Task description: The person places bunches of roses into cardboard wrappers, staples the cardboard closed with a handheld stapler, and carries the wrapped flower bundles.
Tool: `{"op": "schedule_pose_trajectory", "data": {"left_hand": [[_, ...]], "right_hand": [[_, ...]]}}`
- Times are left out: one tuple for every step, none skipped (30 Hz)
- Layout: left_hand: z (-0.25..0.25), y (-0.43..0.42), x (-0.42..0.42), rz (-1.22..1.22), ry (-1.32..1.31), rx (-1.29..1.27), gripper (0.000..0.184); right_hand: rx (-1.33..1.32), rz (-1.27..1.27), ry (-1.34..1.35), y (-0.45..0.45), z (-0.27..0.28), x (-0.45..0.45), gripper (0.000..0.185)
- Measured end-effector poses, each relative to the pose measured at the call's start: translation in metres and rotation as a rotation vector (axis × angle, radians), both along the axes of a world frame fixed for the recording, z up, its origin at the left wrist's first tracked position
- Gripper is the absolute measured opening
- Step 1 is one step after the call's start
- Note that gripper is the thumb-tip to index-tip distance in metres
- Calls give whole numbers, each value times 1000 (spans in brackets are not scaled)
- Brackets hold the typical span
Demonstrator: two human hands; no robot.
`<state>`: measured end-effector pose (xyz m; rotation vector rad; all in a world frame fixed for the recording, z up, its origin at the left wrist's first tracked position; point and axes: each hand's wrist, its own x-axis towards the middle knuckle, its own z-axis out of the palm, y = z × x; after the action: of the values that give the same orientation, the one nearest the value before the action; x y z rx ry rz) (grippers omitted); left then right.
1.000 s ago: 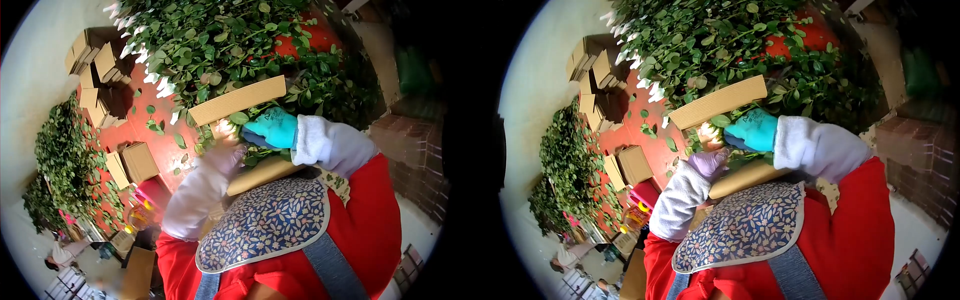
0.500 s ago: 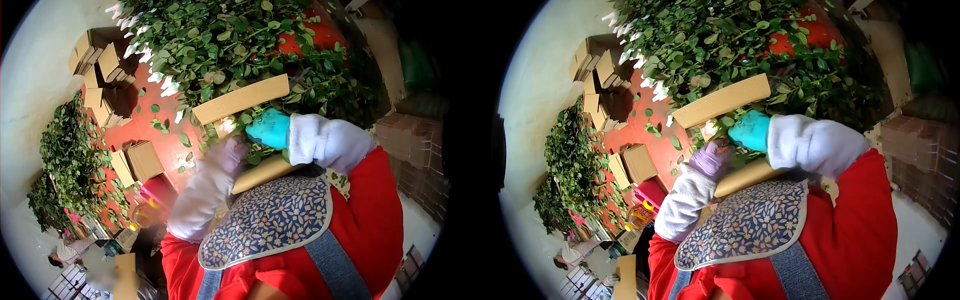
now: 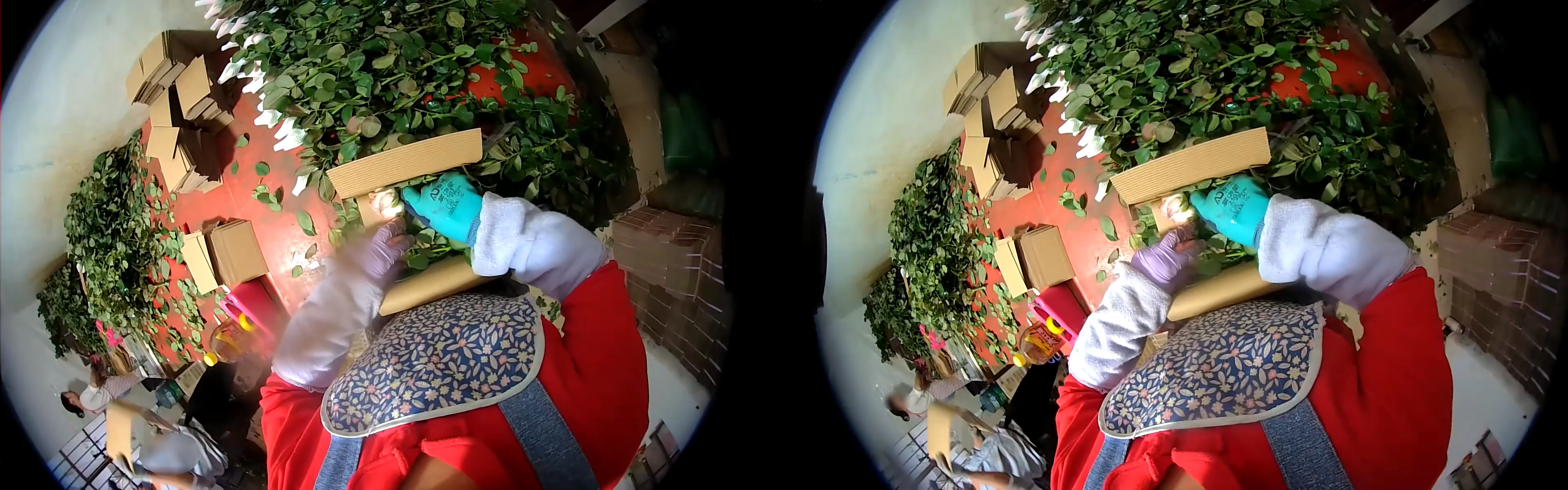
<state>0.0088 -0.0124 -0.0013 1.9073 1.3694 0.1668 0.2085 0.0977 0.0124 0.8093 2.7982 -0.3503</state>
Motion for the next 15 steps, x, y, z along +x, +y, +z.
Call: {"op": "schedule_pose_trajectory", "data": {"left_hand": [[19, 2, 0, -86, 140, 105, 43], [15, 2, -2, -74, 142, 109, 43], [9, 2, -5, -107, 137, 221, 44], [4, 2, -6, -138, 130, 332, 46], [-1, 0, -7, -117, 128, 336, 46], [1, 0, -6, -111, 192, 296, 46], [3, 0, -4, -148, 217, 289, 46], [3, 0, -2, -185, 241, 281, 46], [-2, -5, -2, -171, 177, 273, 50], [-5, -1, -3, -162, 124, 287, 55], [-3, 0, -4, -160, 126, 293, 55], [1, -1, -3, -100, 98, 331, 61], [6, -1, -3, -39, 69, 368, 68], [9, 0, -2, -34, 70, 369, 68], [12, 2, 0, -3, 89, 284, 72]], "right_hand": [[35, 4, 84, -1, -11, -3, 30], [68, 2, 169, 0, -20, -4, 31], [-6, -21, -8, 2, 0, -11, 23], [-2, -4, -11, 4, -6, -13, 23], [-275, -203, 98, 5, -18, -15, 18], [-377, -268, 197, 3, -13, -12, 17], [-413, -275, 267, 0, -9, -11, 17], [-439, -274, 303, -2, -5, -12, 16], [-453, -269, 305, -5, -4, -13, 16], [-472, -260, 252, -1, 2, -14, 16], [-570, -340, 301, -1, 8, -13, 19], [-423, -232, 305, 0, 8, -9, 25], [-264, -136, 311, 1, 8, -5, 33], [-264, -131, 310, 1, 10, -5, 33], [-466, -261, 311, 0, 14, -6, 26]]}}
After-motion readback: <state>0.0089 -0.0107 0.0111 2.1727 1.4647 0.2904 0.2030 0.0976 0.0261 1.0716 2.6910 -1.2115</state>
